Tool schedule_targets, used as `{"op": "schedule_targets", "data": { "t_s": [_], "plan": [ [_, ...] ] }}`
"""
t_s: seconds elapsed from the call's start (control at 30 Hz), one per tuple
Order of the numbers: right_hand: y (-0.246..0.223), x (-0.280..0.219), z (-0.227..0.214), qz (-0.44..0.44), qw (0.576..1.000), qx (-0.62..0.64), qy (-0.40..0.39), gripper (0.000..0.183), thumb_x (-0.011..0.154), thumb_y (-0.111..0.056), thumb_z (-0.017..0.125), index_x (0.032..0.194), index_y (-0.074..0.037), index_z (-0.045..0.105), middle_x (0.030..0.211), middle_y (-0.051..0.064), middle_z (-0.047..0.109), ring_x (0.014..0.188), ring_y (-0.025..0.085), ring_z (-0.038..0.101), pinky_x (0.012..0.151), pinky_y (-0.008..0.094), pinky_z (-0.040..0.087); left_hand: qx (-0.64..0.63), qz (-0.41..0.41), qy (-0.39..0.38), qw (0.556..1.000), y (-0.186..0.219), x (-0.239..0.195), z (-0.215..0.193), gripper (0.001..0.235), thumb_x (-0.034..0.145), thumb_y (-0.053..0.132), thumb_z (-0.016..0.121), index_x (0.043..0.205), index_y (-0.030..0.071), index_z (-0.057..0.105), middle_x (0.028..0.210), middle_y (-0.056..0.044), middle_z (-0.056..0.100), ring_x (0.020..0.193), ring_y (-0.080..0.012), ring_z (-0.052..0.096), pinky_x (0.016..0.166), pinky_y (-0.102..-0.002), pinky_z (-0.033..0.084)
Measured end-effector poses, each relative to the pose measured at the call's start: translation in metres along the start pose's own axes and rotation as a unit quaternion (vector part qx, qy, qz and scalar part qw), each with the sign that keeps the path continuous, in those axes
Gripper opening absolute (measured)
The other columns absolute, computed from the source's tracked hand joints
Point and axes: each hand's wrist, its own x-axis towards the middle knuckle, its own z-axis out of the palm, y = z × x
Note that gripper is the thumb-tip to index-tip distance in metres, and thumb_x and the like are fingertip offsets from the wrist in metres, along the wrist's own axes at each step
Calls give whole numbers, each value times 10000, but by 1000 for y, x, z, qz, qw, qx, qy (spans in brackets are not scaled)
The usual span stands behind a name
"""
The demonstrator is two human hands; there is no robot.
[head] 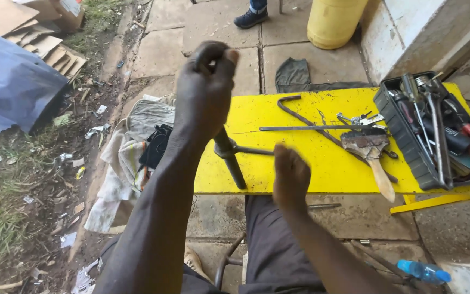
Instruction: Measuring a metal rod with a tape measure and filing it on a workbench.
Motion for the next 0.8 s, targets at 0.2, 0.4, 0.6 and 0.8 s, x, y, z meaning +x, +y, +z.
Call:
{"op": "schedule_targets", "data": {
  "t_s": [0.2, 0.4, 0.6, 0.8],
  "plan": [
    [17, -81, 7, -112, 948, 150, -257, 636, 1030, -687, 496, 609, -228, 370, 516, -69, 325, 434, 91, 266, 403, 324, 202, 28, 28, 37, 999, 20, -26, 10, 187, 1065, 294, 536, 1064, 132, 630, 963, -33, 635, 830, -146, 583, 699, -332, 544],
    [41, 47, -25, -115, 974, -56, -187, 746, 956, -825, 326, 559, -203, 443, 488, -37, 365, 433, 107, 381, 503, 327, 345, -110, 132, -280, 944, 31, -42, -33, 150, 1108, 221, 550, 1136, 83, 601, 809, 22, 465, 641, -71, 425, 527, -240, 367],
    [48, 116, 45, -52, 986, 68, -143, 507, 1025, -649, 492, 752, -221, 506, 558, -46, 427, 506, 89, 460, 530, 274, 395, -90, 246, -205, 943, 25, -34, -15, 191, 1102, 202, 583, 1079, 20, 638, 1005, -53, 610, 913, -154, 583, 800, -302, 499],
    [13, 14, 2, -82, 996, -31, 4, 545, 1125, -510, 508, 702, -170, 455, 593, -21, 373, 557, 96, 363, 558, 338, 267, -58, 198, -60, 977, 9, -28, -18, 165, 1074, 280, 548, 1034, 127, 592, 849, -22, 579, 740, -139, 581, 647, -312, 479]
  ]
}}
